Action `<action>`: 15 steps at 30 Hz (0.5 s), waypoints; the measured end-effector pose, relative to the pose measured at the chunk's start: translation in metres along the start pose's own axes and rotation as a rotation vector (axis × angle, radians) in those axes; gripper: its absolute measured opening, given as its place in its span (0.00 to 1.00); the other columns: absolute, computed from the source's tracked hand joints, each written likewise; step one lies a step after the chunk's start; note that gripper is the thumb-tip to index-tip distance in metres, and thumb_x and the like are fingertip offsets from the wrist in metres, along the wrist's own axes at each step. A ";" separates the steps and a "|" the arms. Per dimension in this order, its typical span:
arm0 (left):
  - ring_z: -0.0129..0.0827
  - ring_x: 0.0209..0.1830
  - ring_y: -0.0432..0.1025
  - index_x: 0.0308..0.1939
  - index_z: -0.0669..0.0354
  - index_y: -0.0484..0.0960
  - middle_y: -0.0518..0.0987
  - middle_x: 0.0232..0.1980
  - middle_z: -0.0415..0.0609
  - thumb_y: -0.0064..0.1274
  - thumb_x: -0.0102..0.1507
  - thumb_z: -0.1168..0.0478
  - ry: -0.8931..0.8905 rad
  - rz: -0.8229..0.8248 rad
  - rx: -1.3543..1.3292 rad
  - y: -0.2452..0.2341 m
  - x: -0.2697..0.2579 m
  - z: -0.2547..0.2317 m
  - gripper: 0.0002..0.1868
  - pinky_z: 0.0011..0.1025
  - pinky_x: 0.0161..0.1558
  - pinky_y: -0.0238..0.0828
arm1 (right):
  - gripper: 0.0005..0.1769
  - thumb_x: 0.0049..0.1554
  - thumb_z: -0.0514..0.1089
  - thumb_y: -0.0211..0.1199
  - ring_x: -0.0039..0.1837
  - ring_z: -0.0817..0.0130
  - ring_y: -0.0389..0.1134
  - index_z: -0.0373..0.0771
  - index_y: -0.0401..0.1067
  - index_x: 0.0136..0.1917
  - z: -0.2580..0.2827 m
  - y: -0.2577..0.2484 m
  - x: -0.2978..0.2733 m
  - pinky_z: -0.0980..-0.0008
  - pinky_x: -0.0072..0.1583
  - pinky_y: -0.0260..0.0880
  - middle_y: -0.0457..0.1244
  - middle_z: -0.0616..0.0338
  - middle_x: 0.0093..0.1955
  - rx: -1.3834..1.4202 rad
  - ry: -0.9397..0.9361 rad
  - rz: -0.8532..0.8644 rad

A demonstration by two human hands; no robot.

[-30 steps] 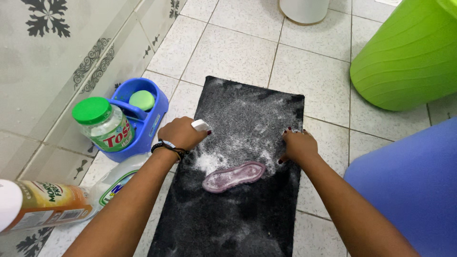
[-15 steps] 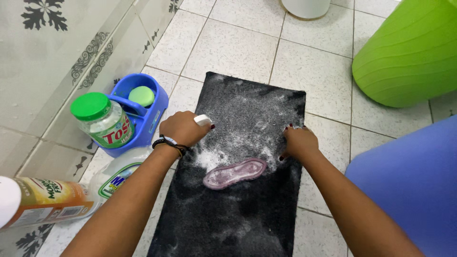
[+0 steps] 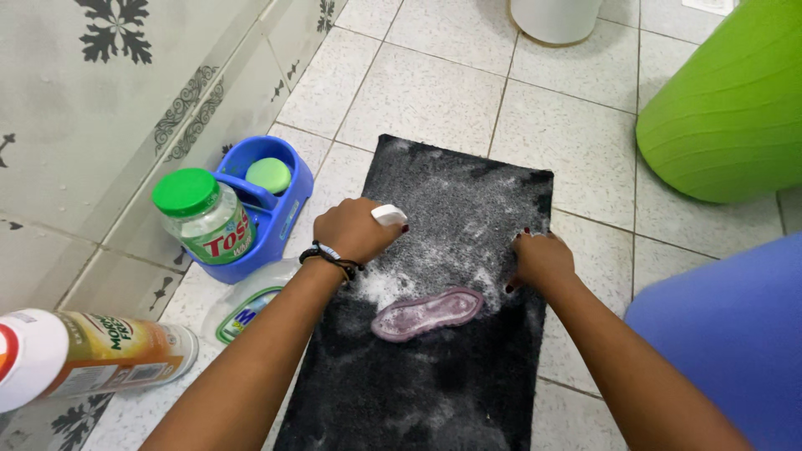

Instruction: The person scrubs a black mat on the floor using a brush and cleaning agents, applying powder and liquid cleaner to the surface.

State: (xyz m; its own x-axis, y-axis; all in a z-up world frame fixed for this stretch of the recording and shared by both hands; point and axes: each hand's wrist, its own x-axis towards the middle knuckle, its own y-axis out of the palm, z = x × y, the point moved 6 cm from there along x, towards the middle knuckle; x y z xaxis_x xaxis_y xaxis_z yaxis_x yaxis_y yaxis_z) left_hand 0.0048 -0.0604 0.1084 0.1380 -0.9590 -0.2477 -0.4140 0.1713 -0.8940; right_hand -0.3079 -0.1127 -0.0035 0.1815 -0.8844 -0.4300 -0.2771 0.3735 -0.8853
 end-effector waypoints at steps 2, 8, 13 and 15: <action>0.49 0.46 0.80 0.40 0.40 0.90 0.86 0.43 0.50 0.58 0.54 0.35 0.022 -0.026 -0.052 -0.005 -0.001 -0.005 0.21 0.47 0.46 0.76 | 0.39 0.30 0.64 0.85 0.58 0.52 0.72 0.46 0.78 0.51 0.000 0.003 0.003 0.58 0.64 0.71 0.72 0.53 0.52 0.011 0.002 0.003; 0.50 0.43 0.80 0.38 0.43 0.89 0.85 0.41 0.51 0.58 0.55 0.32 0.006 -0.009 0.002 -0.012 -0.002 -0.016 0.24 0.46 0.44 0.77 | 0.39 0.30 0.62 0.86 0.58 0.54 0.72 0.44 0.79 0.51 0.003 0.000 0.004 0.58 0.67 0.67 0.71 0.53 0.53 0.009 -0.004 0.013; 0.51 0.40 0.80 0.37 0.44 0.90 0.86 0.38 0.50 0.56 0.57 0.35 0.056 -0.150 -0.154 -0.030 -0.008 -0.020 0.22 0.47 0.40 0.76 | 0.38 0.32 0.60 0.86 0.60 0.53 0.71 0.46 0.79 0.53 0.003 -0.007 -0.004 0.59 0.63 0.72 0.72 0.54 0.53 0.049 0.049 0.058; 0.49 0.38 0.80 0.38 0.43 0.90 0.86 0.37 0.50 0.57 0.57 0.36 0.066 -0.228 -0.213 -0.044 -0.009 -0.019 0.20 0.45 0.38 0.75 | 0.39 0.30 0.60 0.86 0.60 0.55 0.72 0.49 0.78 0.53 0.002 -0.008 -0.005 0.58 0.62 0.71 0.71 0.55 0.53 0.088 0.014 0.006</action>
State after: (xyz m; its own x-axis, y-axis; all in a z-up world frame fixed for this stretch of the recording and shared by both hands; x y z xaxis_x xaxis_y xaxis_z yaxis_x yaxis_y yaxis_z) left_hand 0.0048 -0.0631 0.1567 0.1936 -0.9809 -0.0186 -0.5590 -0.0946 -0.8238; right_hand -0.3051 -0.1107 0.0050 0.1665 -0.8855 -0.4337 -0.1944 0.4017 -0.8949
